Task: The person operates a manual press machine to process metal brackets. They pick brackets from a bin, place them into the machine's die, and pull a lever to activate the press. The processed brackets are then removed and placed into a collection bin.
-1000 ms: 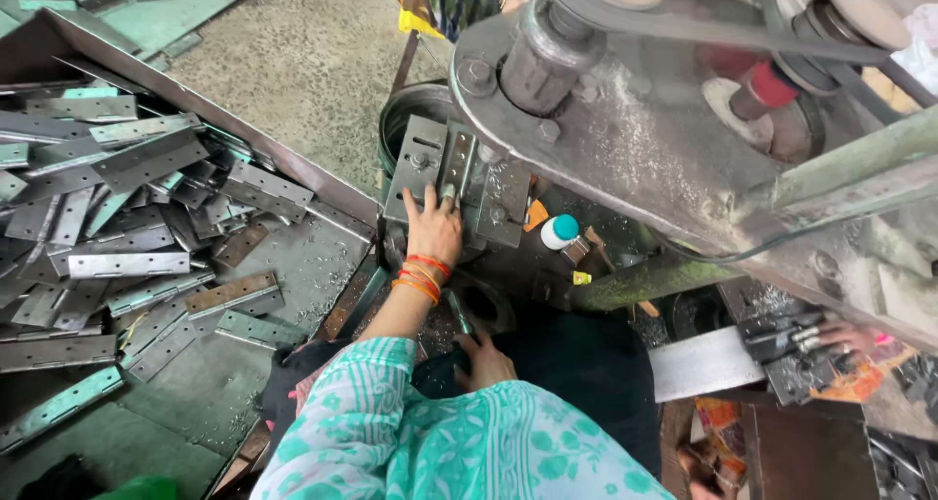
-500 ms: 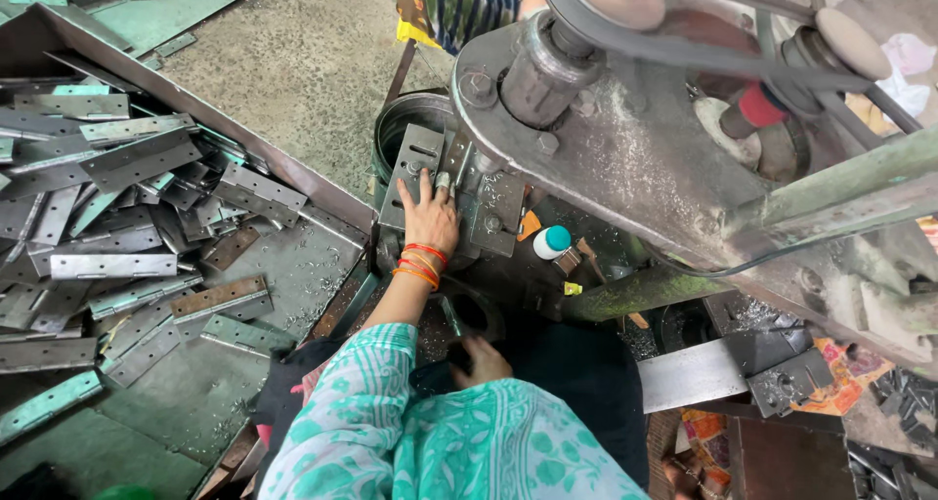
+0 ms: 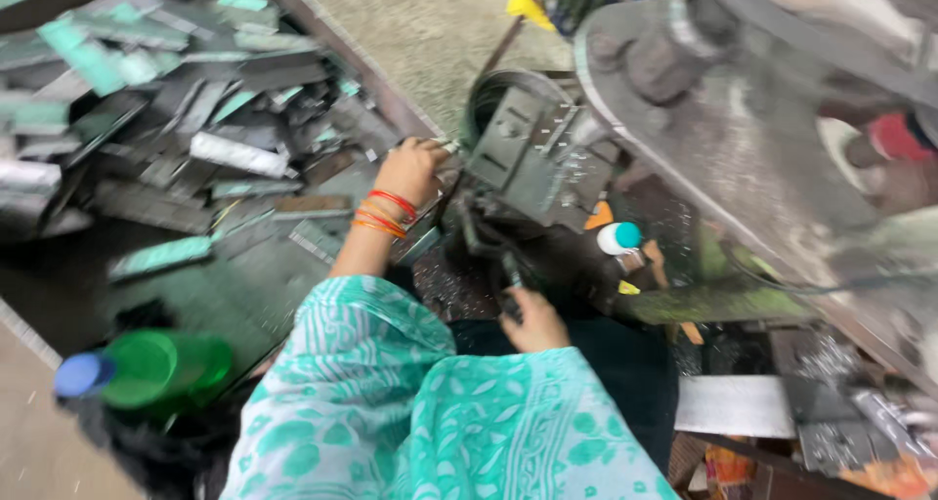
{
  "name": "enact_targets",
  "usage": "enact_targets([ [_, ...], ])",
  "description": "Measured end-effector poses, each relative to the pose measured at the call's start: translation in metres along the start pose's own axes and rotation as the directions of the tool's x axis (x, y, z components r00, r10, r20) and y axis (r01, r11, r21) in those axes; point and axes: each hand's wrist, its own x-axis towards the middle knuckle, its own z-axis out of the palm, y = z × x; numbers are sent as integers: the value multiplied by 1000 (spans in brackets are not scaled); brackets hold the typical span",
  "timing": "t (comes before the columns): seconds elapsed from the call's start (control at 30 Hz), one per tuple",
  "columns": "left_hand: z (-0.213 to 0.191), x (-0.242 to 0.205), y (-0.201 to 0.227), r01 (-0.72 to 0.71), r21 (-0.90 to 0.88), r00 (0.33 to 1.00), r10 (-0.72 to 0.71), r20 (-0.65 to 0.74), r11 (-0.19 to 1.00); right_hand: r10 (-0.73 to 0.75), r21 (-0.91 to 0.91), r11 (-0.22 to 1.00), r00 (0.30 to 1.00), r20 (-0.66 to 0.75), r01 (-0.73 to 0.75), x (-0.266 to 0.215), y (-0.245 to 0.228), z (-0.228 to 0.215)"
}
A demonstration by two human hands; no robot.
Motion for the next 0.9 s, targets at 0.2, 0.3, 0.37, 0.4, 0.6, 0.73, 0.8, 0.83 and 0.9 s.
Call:
enact_targets([
  [0.2,8,-140,-148,335,291,909,-388,149,896,199,-18,980,961,192,-200,30,-39,-51],
  [0.3,36,-182,-169,150,324,951,-226,211,934,232,-13,972,949,212,-235,35,-54,-55],
  [0.37,49,-190,-175,15,380,947,-135,291,925,307,4,949,925,224,-316,33,-55,-54],
  [0.4,53,-191,-175,-57,401,939,-88,333,914,266,-3,962,940,213,-272,32,-53,-54],
  [0.6,40,-185,-183,-91,342,939,-34,342,935,176,-41,984,967,182,-171,33,-42,-48],
  [0.73,32,-207,-172,22,396,988,-80,129,918,143,-14,990,975,167,-143,33,-50,-54],
  [0.8,31,-220,-163,74,426,997,-77,-10,902,228,11,972,952,205,-235,32,-59,-58],
  [0.83,32,-224,-160,109,420,994,-111,-21,901,314,28,943,917,246,-330,32,-63,-60],
  [0.9,36,-230,-154,179,404,983,-177,-42,897,412,33,897,863,293,-440,31,-70,-62],
])
